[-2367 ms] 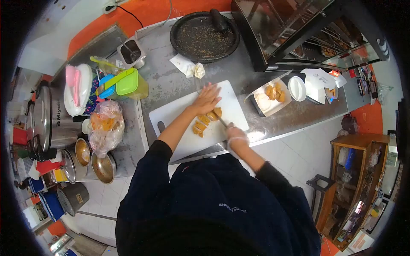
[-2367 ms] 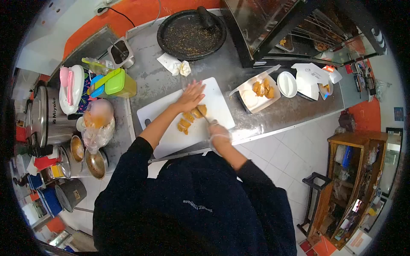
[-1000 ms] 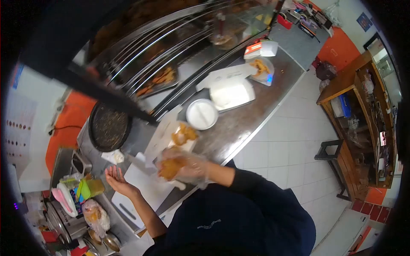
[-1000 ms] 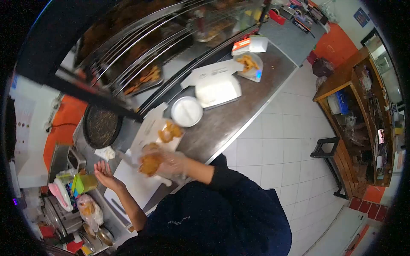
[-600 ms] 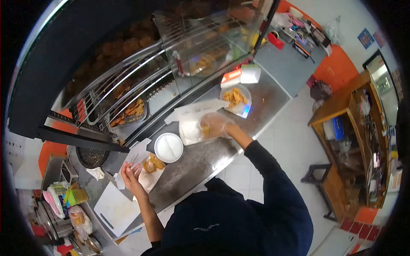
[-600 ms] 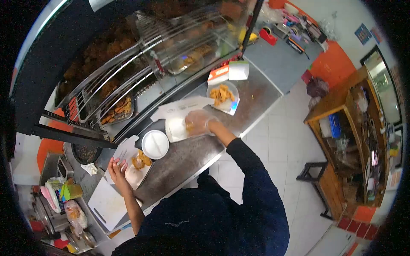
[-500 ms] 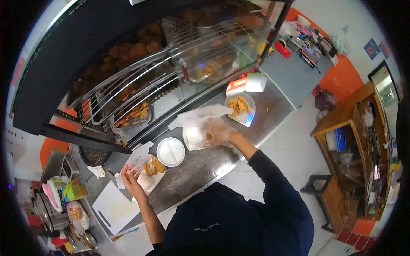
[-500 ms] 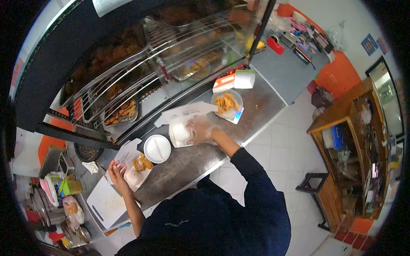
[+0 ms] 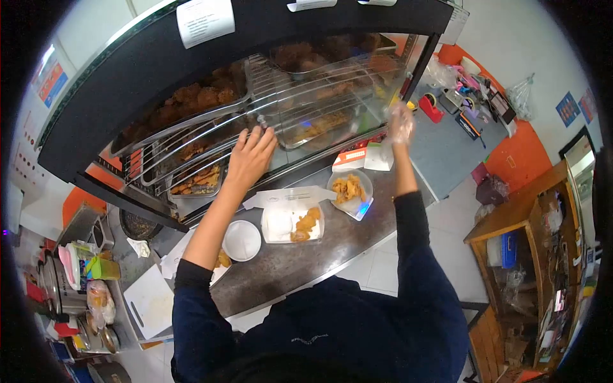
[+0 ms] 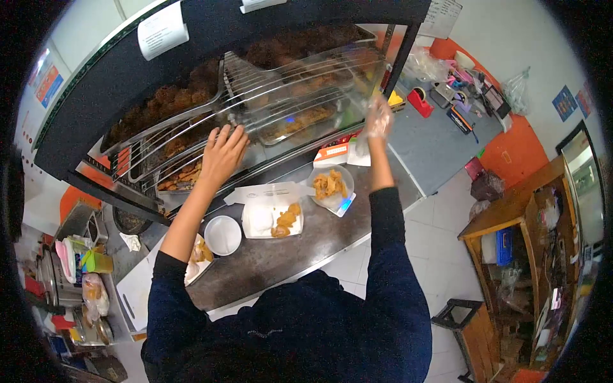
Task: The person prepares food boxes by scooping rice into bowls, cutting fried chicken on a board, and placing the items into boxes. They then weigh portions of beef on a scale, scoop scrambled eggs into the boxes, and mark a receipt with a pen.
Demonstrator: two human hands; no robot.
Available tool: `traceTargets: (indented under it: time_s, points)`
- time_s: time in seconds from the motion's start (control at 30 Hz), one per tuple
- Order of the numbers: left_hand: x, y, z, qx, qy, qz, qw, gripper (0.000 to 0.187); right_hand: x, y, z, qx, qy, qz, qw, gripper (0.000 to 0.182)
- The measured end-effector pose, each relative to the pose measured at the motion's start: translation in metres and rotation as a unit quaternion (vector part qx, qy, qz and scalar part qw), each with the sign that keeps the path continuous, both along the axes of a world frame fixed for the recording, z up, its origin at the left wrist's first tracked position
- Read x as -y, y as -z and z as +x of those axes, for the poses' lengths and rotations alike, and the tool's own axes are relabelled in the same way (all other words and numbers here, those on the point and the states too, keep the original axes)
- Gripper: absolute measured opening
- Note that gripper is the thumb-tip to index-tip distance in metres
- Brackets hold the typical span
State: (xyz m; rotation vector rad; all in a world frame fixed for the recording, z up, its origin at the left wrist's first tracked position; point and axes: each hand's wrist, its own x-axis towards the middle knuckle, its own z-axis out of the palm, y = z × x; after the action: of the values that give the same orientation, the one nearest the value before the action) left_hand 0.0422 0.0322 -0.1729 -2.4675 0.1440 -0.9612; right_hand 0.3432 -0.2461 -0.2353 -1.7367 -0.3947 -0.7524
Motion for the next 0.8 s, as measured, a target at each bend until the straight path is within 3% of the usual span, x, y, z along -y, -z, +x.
traceTargets:
  time_s: [0.1,0.2,0.33,0.47,0.5,0.73,0.8]
  points:
    - [0.005,-0.003,-0.003,0.042,-0.031,-0.026,0.998,0.015,0.005,-0.036,0.056,0.006,0.091,-0.085,0.992,0.027]
    - [0.004,-0.002,-0.029,0.067,-0.099,-0.023,0.993,0.017,0.000,-0.047,0.067,0.033,0.107,-0.077,0.991,0.024]
    - [-0.003,-0.008,-0.074,0.045,-0.203,-0.038,0.977,0.022,0.005,-0.039,0.090,-0.031,0.034,-0.034,0.998,0.023]
    - [-0.017,-0.003,-0.110,0.069,-0.287,-0.013,0.955,0.023,-0.008,-0.050,0.052,-0.013,0.030,-0.071,0.997,0.021]
    - [-0.021,-0.001,-0.119,0.071,-0.306,0.000,0.949,0.023,-0.013,-0.042,0.054,-0.052,-0.037,-0.030,0.998,0.021]
    - [-0.039,-0.012,-0.170,0.062,-0.401,0.045,0.913,0.019,-0.037,-0.042,0.017,-0.088,-0.138,-0.085,0.983,0.023]
    - [-0.044,-0.012,-0.183,0.060,-0.424,0.055,0.902,0.019,-0.042,-0.038,0.008,-0.084,-0.247,0.010,0.965,0.020]
